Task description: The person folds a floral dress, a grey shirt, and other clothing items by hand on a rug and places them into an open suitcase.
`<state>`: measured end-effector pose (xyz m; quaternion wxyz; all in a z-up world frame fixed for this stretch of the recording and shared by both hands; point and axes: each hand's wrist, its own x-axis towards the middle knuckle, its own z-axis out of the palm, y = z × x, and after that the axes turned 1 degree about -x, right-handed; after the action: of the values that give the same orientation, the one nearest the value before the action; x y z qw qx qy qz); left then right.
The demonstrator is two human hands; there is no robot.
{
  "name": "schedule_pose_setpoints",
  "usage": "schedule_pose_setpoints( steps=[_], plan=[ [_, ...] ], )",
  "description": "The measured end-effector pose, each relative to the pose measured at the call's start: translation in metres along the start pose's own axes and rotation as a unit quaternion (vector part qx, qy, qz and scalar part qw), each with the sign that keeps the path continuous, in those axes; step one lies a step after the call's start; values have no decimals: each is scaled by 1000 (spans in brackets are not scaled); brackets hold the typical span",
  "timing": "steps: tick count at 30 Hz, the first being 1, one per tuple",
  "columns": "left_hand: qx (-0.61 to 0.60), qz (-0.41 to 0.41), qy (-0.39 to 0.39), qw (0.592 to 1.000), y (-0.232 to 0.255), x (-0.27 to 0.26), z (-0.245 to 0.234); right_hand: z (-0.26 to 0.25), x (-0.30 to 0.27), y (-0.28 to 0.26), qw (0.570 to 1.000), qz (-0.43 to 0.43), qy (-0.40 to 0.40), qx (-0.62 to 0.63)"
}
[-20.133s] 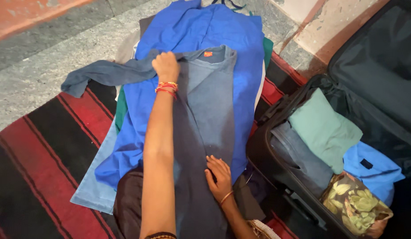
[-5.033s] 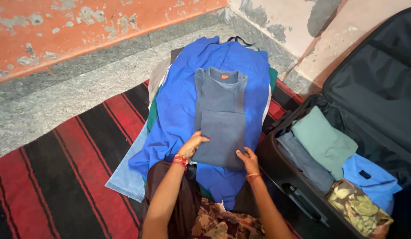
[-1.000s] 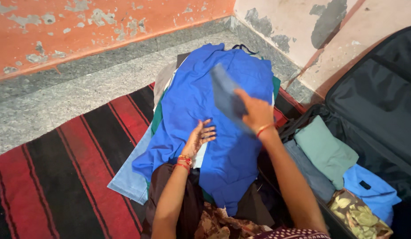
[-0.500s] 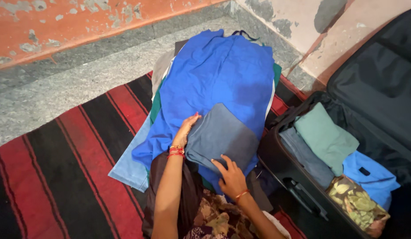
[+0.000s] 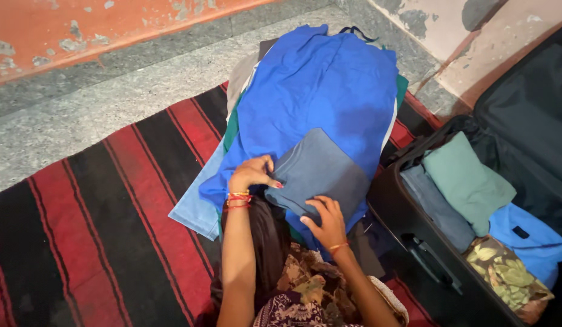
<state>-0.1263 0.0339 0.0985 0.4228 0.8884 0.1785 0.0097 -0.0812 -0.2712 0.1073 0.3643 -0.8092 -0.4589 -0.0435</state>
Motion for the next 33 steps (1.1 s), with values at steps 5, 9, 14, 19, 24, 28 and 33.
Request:
schedule_pose_setpoints(
  steps=[5,9,14,19,24,28,33],
  plan=[
    [132,-78,38,987,21,-4,23,13,22,-22,994,-18,-21,-108],
    [56,-7,48,997,18,3,26,26,24,-7,994,-41,1,-104],
    [-64,-27,81,994,47,-17,-1,19,27,6,997,-16,75,-11],
    [134,-189,-60,971,42,-17,7,17,37,-22,993,-85,41,-70],
    [109,-59,62,990,9,-2,25,29,43,-23,989,-92,49,-101],
    [-393,50,-10,918,3,5,12,12,45,-22,994,-40,103,11],
    [-446,208,27,870,37,22,37,-12,59,-35,990,-35,133,21]
  ],
)
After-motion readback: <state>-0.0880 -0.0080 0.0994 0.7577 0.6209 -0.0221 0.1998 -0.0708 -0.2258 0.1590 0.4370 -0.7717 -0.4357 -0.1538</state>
